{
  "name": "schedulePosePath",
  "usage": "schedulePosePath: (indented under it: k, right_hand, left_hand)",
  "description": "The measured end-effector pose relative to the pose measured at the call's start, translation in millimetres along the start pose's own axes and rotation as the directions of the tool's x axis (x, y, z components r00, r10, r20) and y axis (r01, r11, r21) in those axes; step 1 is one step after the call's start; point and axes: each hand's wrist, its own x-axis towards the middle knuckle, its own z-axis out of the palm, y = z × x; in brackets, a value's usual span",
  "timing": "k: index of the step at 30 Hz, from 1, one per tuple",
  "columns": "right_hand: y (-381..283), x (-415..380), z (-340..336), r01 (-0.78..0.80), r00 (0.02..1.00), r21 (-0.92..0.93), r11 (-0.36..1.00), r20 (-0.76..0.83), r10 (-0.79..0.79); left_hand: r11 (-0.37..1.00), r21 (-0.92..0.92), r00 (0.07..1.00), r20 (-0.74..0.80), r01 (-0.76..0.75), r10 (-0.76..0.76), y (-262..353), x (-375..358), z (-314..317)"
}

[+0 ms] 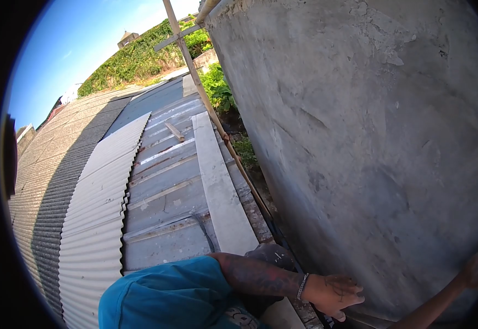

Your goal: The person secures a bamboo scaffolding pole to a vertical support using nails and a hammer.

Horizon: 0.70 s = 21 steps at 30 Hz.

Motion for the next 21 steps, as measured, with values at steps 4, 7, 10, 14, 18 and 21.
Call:
schedulePosePath:
  k: [4, 7, 10, 14, 18, 21]
  right_hand:
    - [-10, 16, -5, -0.031, 0.999, 0.042, 0.999, -0.029, 0.032]
    - [-15, 24, -10, -0.029, 1.0, 0.119, 0.993, 0.004, 0.028]
    - [-44, 48, -23, -0.065, 0.997, 0.309, 0.949, -0.028, 0.077]
    - [-80, 94, -52, -0.028, 0.997, 0.349, 0.937, -0.054, 0.05]
    - [-100, 95, -64, -0.213, 0.977, 0.28, 0.936, 0.069, 0.202]
    - [-95, 89, -62, -0.221, 0.975, 0.345, 0.912, 0.065, 0.212]
  left_hand:
    - [0.976, -0.096, 0.899, 0.415, 0.194, -0.137, 20, 2, -43]
    - [0.976, -0.094, 0.896, 0.421, 0.196, -0.139, 20, 4, -40]
    - [0.977, -0.095, 0.896, 0.423, 0.191, -0.134, 23, 1, -45]
    - [0.989, -0.027, 0.944, 0.303, 0.148, -0.133, 18, -3, -32]
    - [0.996, 0.007, 0.955, 0.283, 0.086, -0.085, 26, 2, -38]
    - [1.0, -0.015, 0.967, 0.254, -0.008, 0.011, 40, 0, -57]
